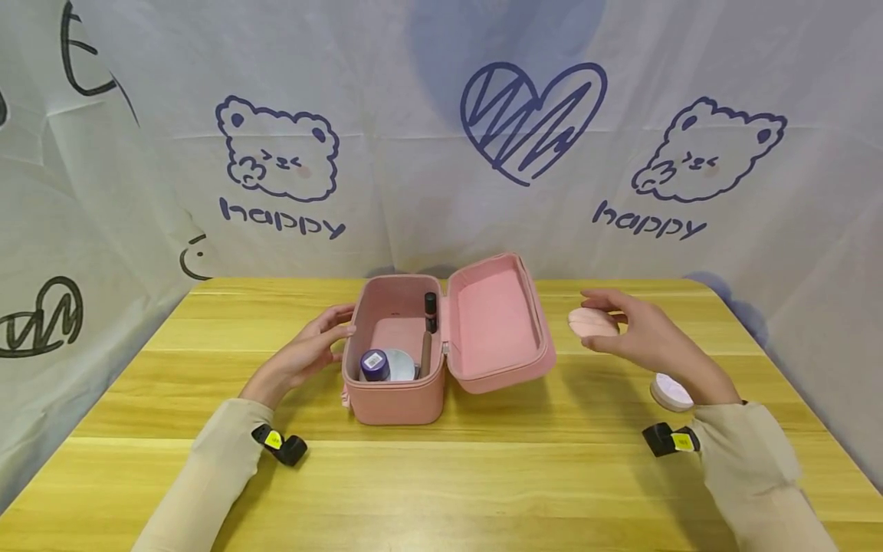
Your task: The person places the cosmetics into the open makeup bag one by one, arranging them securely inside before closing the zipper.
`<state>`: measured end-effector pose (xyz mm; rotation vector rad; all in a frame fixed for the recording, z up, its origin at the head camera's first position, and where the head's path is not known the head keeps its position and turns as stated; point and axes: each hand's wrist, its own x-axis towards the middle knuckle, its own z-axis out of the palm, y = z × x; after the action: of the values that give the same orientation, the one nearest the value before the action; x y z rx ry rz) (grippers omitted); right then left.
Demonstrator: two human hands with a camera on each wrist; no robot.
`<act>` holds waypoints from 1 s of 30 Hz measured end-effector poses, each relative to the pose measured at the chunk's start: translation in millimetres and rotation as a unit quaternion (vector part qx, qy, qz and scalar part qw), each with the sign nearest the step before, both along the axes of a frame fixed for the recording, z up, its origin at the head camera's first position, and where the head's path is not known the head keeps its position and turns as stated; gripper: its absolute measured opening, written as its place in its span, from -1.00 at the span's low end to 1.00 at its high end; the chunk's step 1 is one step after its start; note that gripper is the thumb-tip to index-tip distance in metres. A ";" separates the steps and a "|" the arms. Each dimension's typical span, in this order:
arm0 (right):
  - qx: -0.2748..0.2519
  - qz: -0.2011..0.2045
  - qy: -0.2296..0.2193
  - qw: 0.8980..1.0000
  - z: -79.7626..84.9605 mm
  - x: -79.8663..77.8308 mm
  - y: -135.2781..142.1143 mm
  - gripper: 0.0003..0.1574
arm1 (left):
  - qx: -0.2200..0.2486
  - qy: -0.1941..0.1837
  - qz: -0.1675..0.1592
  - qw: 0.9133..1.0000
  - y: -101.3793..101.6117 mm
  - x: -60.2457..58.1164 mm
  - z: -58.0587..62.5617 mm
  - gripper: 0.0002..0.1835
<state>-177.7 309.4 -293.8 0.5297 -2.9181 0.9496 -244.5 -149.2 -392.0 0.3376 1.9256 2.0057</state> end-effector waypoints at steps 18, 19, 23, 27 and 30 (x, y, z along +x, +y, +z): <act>0.008 0.013 -0.018 1.000 27.3 -9.0 -38.6 -0.18 | -0.004 0.002 0.004 1.000 -1.5 0.0 -0.1 -0.34; 0.009 0.013 -0.019 1.000 28.3 -9.4 -40.4 -0.19 | -0.005 0.003 0.002 1.000 -1.4 0.0 -0.3 -0.34; 0.015 0.018 -0.021 1.000 32.9 -10.7 -47.4 -0.21 | -0.004 0.004 -0.002 1.000 -0.5 0.1 -0.7 -0.33; 0.020 0.027 -0.019 0.999 35.9 -12.7 -55.1 -0.23 | -0.004 0.006 -0.003 1.000 -0.3 0.2 -1.0 -0.33; 0.022 0.036 -0.019 0.999 36.8 -14.6 -60.3 -0.24 | -0.006 0.007 -0.001 1.000 -0.3 0.1 -1.1 -0.33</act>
<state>-192.3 249.0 -257.1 0.6288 -2.9779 0.9159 -244.4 -149.5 -393.2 0.3513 1.9454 1.9943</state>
